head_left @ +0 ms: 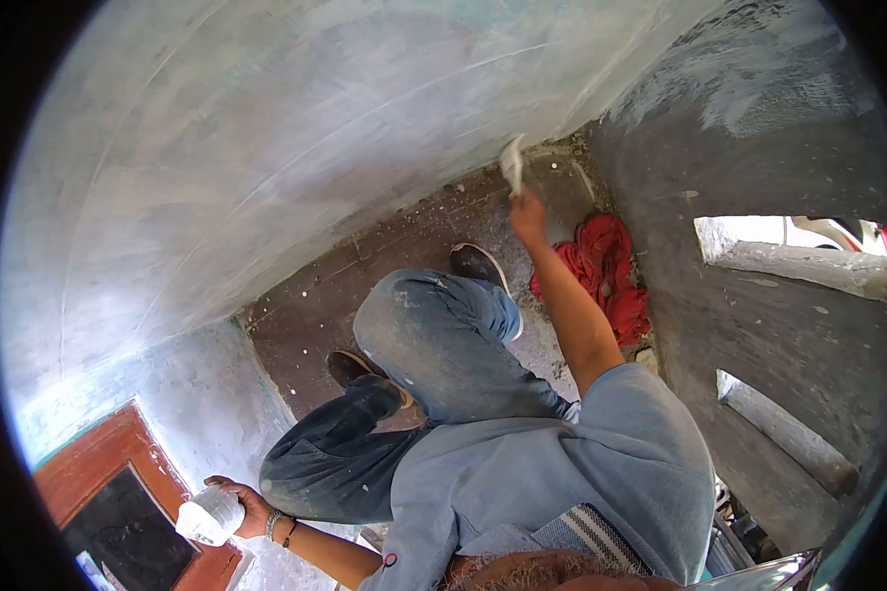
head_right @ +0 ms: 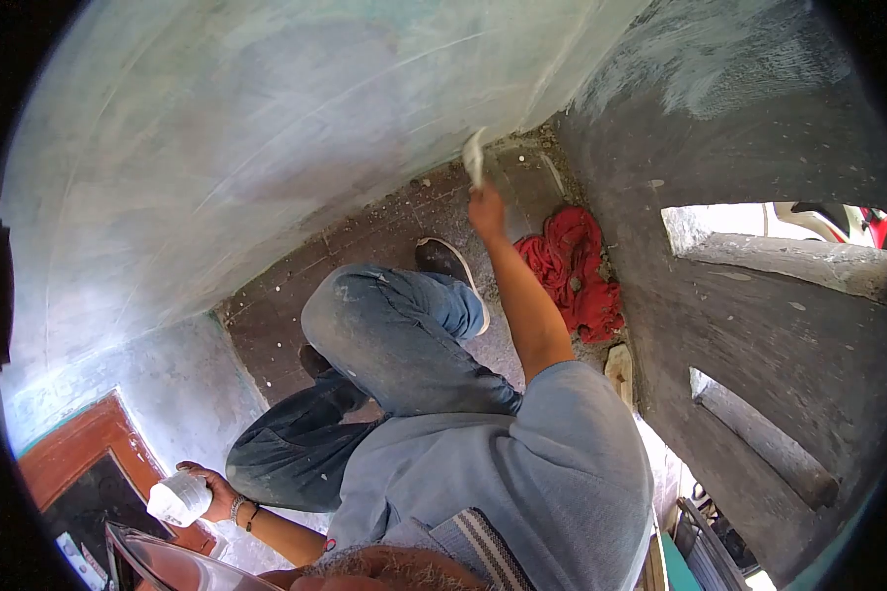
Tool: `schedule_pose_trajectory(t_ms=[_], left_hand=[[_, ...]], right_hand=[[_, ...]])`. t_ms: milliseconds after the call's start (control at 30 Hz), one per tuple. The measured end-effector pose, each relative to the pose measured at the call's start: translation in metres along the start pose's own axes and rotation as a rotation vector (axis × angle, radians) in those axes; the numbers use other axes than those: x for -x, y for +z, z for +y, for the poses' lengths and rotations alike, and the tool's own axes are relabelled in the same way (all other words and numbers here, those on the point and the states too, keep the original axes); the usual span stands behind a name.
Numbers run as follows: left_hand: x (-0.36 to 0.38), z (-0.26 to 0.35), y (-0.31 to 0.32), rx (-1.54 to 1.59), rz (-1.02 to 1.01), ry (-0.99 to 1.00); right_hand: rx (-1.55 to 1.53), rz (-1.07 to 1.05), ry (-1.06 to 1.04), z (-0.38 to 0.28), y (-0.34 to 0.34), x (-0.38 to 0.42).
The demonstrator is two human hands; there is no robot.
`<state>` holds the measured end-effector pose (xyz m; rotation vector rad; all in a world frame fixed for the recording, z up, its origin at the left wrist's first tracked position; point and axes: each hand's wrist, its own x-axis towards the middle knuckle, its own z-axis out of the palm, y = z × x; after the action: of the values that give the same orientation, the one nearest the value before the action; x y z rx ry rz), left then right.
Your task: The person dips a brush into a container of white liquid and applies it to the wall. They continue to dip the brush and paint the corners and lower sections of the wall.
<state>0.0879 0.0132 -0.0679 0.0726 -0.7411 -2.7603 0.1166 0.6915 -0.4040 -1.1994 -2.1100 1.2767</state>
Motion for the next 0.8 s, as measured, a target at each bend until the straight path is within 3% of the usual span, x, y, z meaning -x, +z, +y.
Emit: schedule_pose_trajectory(t_ms=[100,200,300,433,533,633,700,767,800], left_hand=[[-0.001,-0.005,0.004,-0.028,0.001,-0.004],[0.000,-0.007,0.007,0.003,0.014,-0.015],[-0.001,-0.002,0.002,0.013,0.022,-0.017],[0.002,-0.001,0.001,0.010,-0.004,-0.001],[0.007,-0.007,0.005,0.033,0.002,0.001],[0.005,-0.006,0.006,0.038,-0.028,-0.021],[0.003,-0.007,0.005,0.047,-0.051,-0.030],[0.002,-0.008,0.005,0.057,-0.048,-0.028],[0.003,-0.007,0.004,0.059,-0.045,-0.026]], right_hand=[[0.190,-0.300,-0.130,0.010,0.010,0.042],[0.333,-0.426,-0.363,-0.010,0.009,0.062],[0.347,-0.327,-0.228,-0.016,0.002,0.026],[0.330,0.005,-0.242,-0.008,-0.049,-0.007],[0.194,0.233,-0.049,0.021,-0.063,-0.012],[-0.061,0.327,-0.020,0.006,-0.046,-0.007],[-0.145,0.121,-0.027,-0.024,-0.015,0.005],[-0.129,0.093,-0.065,-0.048,0.030,0.034],[-0.095,0.083,-0.192,-0.047,0.047,0.050]])
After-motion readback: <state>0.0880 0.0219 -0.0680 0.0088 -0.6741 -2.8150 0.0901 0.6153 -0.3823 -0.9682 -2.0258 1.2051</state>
